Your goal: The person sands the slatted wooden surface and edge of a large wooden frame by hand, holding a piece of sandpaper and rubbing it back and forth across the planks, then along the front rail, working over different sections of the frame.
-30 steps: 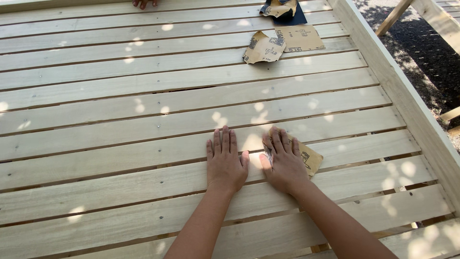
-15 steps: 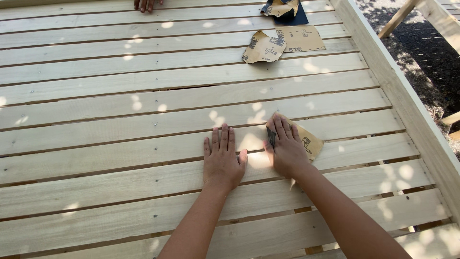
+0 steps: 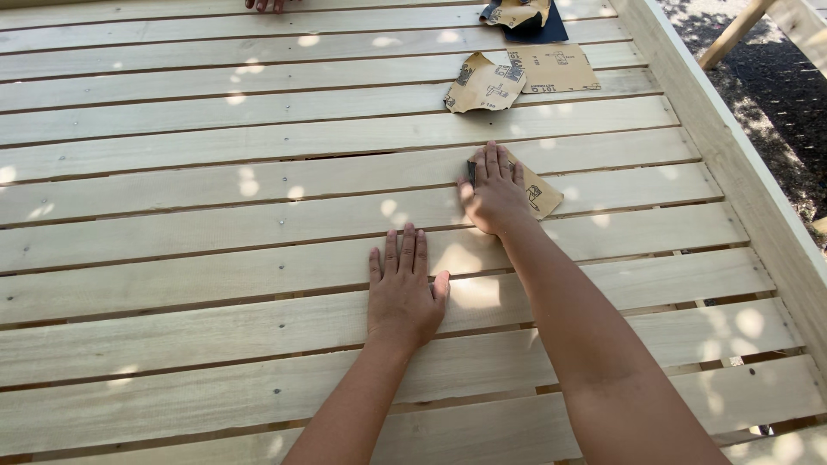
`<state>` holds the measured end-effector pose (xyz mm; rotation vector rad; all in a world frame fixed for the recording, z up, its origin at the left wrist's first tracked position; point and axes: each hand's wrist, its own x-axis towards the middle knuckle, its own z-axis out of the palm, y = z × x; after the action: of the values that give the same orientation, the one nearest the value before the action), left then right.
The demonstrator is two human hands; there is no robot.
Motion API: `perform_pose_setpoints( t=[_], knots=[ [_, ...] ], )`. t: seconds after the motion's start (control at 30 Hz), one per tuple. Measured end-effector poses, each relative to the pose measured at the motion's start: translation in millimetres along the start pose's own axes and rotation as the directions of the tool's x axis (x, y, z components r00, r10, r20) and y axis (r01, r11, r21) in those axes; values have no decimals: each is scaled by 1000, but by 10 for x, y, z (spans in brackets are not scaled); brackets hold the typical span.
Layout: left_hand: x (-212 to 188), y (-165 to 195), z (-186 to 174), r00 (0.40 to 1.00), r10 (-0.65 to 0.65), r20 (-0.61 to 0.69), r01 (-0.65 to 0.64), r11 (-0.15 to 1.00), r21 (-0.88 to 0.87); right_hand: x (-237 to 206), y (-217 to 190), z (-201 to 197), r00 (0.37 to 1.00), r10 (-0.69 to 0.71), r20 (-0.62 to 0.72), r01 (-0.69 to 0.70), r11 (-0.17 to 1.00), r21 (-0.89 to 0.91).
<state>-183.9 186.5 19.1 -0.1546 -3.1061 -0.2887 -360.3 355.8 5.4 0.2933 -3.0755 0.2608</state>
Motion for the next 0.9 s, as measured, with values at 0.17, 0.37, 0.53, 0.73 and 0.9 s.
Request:
perform_pose_setpoints(
  t=[0.17,0.37,0.53,0.73,0.9],
  knots=[
    [12,-10,52,1000,-8,-28,7,999,-33,-523,-139,-73,998,-47,33,47,999,-5],
    [-14,6,62,990,-111,-84,108,993,-41,-2327,-215,-235,956,-291,-48,293,956,31],
    [-15,10,70,987,-119,-103,113,991,-66,-1917,-364,-188,977,-192,90,186,980,65],
    [-10,-12,118,986,-92,-136,88,996,-32,-199,-514,-31,983,-176,50,180,980,-81],
    [9,-31,74,990,-93,-103,91,995,-29,362,-551,-48,992,-108,68,109,994,-3]
  ],
)
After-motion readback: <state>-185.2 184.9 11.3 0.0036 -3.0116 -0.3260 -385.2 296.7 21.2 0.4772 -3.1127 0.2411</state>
